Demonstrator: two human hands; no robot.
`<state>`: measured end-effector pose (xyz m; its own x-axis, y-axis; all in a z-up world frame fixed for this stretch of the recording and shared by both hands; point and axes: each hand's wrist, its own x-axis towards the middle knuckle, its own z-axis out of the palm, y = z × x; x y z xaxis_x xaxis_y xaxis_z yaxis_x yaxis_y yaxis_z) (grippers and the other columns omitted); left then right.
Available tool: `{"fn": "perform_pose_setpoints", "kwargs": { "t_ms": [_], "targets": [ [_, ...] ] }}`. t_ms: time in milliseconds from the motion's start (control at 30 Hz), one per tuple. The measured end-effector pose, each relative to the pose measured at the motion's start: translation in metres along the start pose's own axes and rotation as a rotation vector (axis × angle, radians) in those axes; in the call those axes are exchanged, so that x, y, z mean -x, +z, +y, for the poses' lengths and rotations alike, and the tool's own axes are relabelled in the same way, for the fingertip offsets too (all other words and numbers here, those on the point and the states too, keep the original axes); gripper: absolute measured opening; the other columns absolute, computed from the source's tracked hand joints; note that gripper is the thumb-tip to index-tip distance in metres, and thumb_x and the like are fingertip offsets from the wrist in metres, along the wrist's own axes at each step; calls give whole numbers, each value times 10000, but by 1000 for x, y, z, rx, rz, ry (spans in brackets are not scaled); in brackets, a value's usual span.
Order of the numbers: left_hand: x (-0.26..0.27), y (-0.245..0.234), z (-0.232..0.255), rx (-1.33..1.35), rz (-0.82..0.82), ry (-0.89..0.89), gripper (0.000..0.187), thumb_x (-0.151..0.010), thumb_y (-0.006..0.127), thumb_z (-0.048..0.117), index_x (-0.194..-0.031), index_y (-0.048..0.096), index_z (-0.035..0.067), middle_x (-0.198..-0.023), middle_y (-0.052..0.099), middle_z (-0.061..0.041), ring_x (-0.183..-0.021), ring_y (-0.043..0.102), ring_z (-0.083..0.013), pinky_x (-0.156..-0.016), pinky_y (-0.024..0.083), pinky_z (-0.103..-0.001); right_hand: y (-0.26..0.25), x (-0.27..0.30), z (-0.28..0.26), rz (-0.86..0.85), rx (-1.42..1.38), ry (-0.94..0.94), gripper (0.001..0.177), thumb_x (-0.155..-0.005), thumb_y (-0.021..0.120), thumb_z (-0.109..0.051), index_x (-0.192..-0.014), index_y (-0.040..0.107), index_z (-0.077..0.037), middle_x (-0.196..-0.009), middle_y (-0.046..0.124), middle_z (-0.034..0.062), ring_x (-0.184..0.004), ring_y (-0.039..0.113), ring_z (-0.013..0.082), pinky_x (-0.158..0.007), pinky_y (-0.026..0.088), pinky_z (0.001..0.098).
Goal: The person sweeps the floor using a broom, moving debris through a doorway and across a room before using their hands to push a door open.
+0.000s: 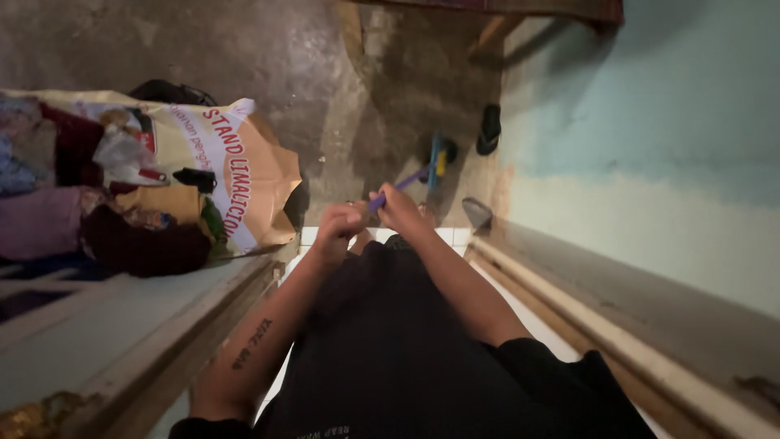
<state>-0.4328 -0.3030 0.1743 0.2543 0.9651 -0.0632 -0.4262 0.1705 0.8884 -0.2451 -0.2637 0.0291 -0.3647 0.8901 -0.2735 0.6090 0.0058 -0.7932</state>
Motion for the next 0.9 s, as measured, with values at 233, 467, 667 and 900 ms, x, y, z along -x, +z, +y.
{"fn": "perform_pose_setpoints", "kwargs": {
  "t_ms": [233,467,667,900],
  "targets": [
    [-24,3,-5,-105,-126,141,438,-930,558,234,-677,398,-86,-586,384,-90,-623,386,-237,-620,353,-372,-39,20,-31,40,258,286,309,-979,664,-372,-928,637,-68,-833,712,226,-829,659,473,-718,463,566],
    [-28,37,-1,-50,-334,-8,431,-901,537,263,-573,363,44,-621,405,-68,-686,425,-212,-684,339,-341,-45,62,-7,229,68,349,303,-962,668,-344,-930,621,-47,-846,696,220,-842,670,438,-708,499,506],
    [-30,52,37,-58,-434,-112,438,-898,552,270,-561,393,40,-606,418,-57,-676,419,-206,-699,339,-344,-57,70,-38,243,75,310,285,-966,667,-331,-916,629,-53,-843,692,214,-829,671,431,-709,511,499],
    [-8,29,7,49,-513,-138,487,-958,551,288,-569,368,59,-579,429,-30,-644,411,-197,-736,346,-361,-21,108,-17,57,96,609,355,-964,615,-435,-953,650,-81,-915,713,188,-907,674,408,-780,516,485]
  ]
}}
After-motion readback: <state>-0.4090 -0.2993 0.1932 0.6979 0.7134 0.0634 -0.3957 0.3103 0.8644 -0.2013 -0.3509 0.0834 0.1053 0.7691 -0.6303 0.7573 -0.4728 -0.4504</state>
